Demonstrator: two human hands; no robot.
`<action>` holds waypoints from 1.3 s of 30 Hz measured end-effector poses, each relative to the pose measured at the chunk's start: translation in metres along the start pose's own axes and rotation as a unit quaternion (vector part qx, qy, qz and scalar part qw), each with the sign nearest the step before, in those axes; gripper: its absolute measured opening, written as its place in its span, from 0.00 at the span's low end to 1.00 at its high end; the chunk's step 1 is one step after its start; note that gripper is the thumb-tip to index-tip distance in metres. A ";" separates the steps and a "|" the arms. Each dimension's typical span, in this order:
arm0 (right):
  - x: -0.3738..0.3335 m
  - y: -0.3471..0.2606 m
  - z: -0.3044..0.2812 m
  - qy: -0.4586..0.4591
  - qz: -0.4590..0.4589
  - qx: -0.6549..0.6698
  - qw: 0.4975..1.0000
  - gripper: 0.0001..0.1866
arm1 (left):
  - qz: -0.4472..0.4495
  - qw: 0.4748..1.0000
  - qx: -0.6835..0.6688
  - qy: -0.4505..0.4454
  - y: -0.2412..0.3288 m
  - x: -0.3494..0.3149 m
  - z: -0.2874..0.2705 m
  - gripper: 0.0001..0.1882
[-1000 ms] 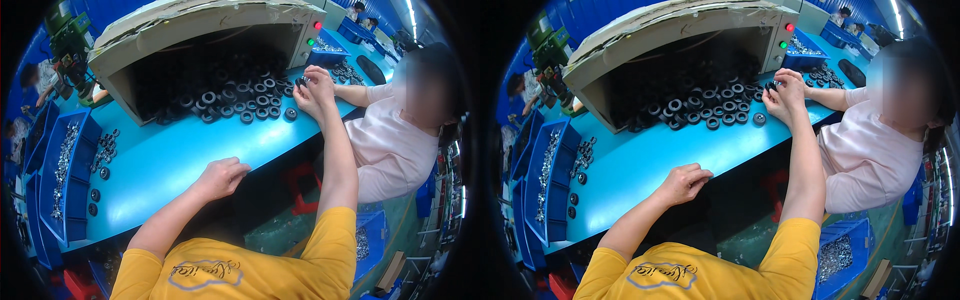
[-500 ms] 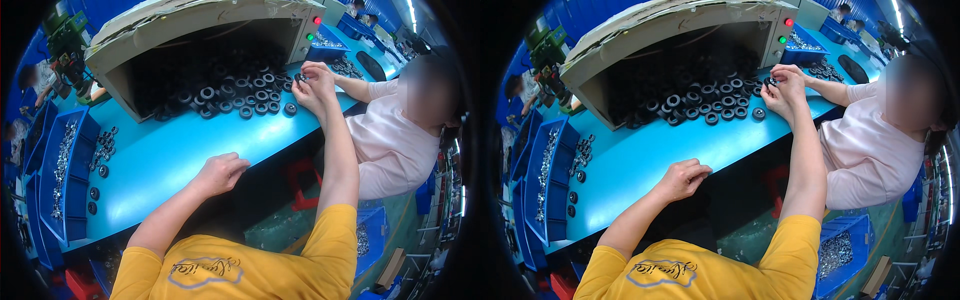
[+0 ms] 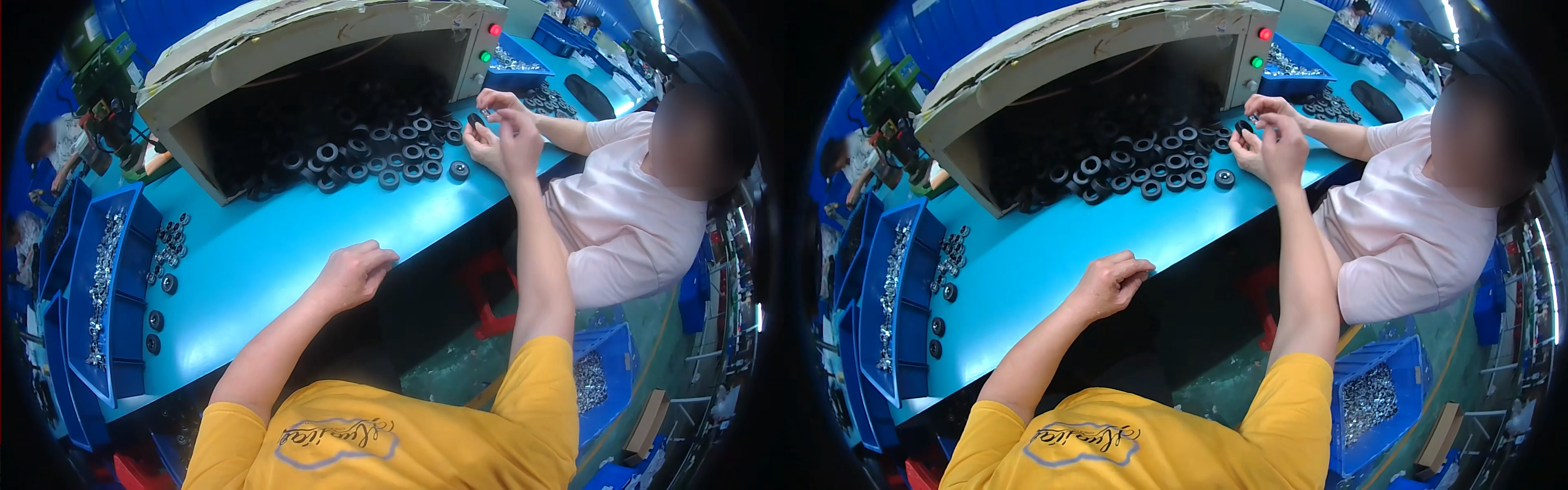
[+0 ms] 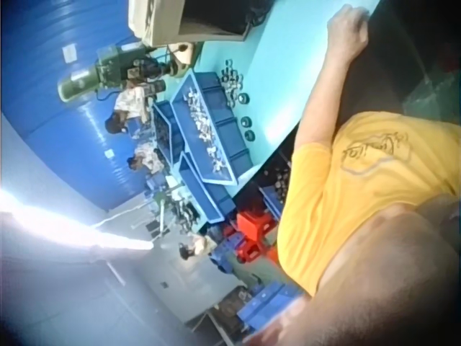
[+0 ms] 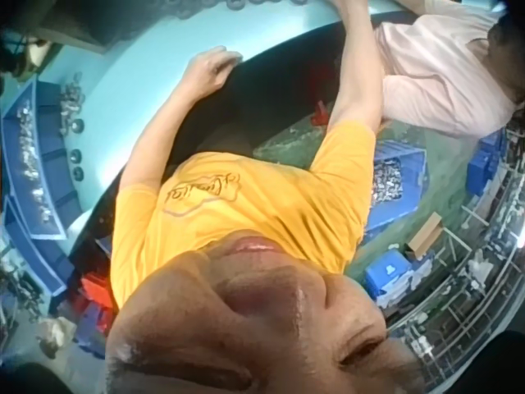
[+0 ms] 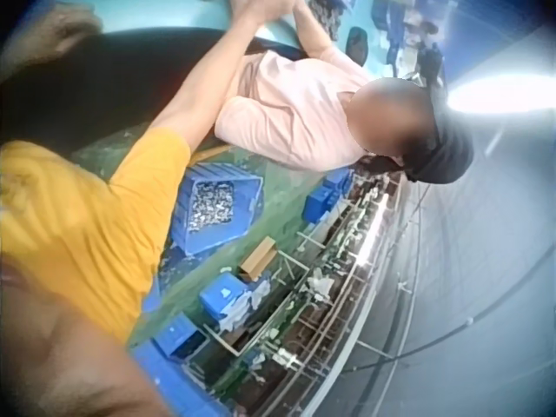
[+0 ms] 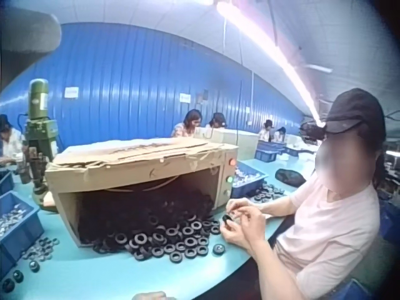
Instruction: Assemble casters by manually inserting metal bearings into black rubber wheels at a factory workbench.
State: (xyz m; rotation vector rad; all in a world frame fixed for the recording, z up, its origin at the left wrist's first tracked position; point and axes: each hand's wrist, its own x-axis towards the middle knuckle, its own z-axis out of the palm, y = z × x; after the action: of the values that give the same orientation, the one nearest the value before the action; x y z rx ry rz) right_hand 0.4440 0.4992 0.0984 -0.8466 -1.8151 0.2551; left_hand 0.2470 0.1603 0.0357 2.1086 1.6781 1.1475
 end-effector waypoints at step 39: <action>-0.122 -0.079 0.035 -0.122 0.226 -0.241 0.936 0.33 | -0.213 0.889 -0.400 -0.065 -0.017 -0.084 -0.077 0.15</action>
State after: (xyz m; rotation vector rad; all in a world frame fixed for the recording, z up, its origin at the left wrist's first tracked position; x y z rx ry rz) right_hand 0.4014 0.3696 0.0367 -1.6491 -1.9233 0.2136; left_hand 0.1777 0.0681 0.0408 1.2047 1.1999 1.2213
